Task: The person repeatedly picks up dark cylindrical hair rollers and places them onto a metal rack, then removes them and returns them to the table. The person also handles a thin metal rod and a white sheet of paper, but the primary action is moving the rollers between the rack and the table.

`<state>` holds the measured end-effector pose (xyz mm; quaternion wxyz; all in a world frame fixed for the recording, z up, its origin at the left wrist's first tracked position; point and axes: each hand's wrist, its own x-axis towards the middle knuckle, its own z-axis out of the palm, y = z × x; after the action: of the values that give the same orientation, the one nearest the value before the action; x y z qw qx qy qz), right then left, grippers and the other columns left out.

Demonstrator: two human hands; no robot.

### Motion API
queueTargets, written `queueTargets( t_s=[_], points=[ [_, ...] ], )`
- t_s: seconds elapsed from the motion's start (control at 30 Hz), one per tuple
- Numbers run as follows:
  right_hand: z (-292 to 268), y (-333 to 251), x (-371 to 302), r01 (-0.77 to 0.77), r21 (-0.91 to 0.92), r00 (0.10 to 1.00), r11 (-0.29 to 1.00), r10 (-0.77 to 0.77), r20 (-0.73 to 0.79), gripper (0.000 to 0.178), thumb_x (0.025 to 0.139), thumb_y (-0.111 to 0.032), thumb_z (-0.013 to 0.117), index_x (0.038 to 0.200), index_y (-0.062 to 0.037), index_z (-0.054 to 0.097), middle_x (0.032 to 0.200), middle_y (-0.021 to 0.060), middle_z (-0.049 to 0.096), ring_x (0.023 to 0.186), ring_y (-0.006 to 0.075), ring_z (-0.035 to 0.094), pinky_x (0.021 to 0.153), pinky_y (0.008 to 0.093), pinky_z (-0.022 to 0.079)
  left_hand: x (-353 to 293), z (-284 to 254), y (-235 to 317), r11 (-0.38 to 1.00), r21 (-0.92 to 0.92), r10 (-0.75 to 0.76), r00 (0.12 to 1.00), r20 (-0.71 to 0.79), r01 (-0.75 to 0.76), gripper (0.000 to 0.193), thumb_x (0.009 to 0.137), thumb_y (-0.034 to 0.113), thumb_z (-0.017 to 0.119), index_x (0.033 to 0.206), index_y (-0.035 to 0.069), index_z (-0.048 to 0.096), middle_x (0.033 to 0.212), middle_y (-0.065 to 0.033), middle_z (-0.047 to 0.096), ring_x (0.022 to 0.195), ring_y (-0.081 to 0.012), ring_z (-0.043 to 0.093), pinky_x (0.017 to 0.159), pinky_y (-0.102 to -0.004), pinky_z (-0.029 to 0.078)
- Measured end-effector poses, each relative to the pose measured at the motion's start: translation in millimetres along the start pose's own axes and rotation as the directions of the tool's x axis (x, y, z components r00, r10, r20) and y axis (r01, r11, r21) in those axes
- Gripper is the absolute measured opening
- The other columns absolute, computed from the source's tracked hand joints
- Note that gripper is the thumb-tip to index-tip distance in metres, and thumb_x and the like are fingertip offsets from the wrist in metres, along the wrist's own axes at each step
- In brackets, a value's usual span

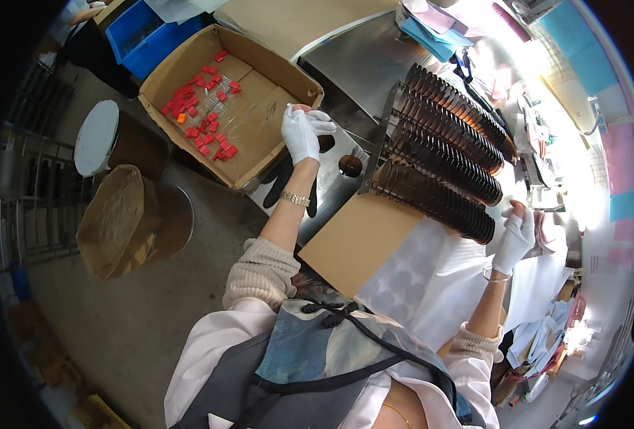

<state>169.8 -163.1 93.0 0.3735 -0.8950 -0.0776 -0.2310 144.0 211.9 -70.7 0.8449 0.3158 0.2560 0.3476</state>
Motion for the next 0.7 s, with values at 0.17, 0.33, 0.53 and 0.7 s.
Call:
queueTargets(
  t_s=[0.17,0.33,0.53,0.7],
  points=[
    [-20,29,-5,-0.15,0.094,0.982,0.984,0.159,-0.1,0.025,0.101,-0.023,0.054,0.101,-0.0025,0.068,0.071,-0.0046,0.055,0.059,0.003,0.039,0.056,0.0189,0.034,-1,5,-1,0.997,0.023,-0.072,0.997,0.036,0.071,0.018,0.1,0.014,0.03,0.095,0.004,0.044,0.07,-0.018,0.062,0.048,-0.0259,0.061,0.044,-0.035,0.055],
    [-38,63,-12,-0.198,0.207,0.97,0.958,0.222,-0.096,0.026,0.102,-0.024,0.054,0.099,-0.0018,0.068,0.072,-0.0046,0.055,0.06,0.001,0.037,0.055,0.0167,0.03,-3,9,-12,0.992,0.041,-0.123,0.991,0.049,0.121,0.018,0.1,0.013,0.031,0.095,0.003,0.044,0.07,-0.0178,0.061,0.049,-0.0263,0.061,0.046,-0.0358,0.056],
    [-40,70,-20,-0.266,0.247,0.949,0.932,0.298,-0.1,0.025,0.102,-0.024,0.054,0.098,-0.0019,0.067,0.072,-0.0064,0.052,0.06,0.0003,0.036,0.053,0.0172,0.028,11,-9,-19,0.997,0.002,-0.077,0.995,0.058,0.077,0.023,0.103,0.022,0.036,0.096,0.004,0.047,0.072,-0.0206,0.063,0.051,-0.029,0.063,0.044,-0.0391,0.056],
    [-36,75,-23,-0.285,0.27,0.945,0.92,0.317,-0.081,0.024,0.102,-0.023,0.054,0.1,-0.0018,0.066,0.073,-0.0061,0.052,0.061,0.0002,0.037,0.054,0.0169,0.028,16,5,1,0.99,0.034,-0.139,0.988,0.061,0.137,0.02,0.102,0.017,0.033,0.094,0.004,0.045,0.067,-0.018,0.062,0.047,-0.0251,0.06,0.044,-0.0357,0.055]
  ],
)
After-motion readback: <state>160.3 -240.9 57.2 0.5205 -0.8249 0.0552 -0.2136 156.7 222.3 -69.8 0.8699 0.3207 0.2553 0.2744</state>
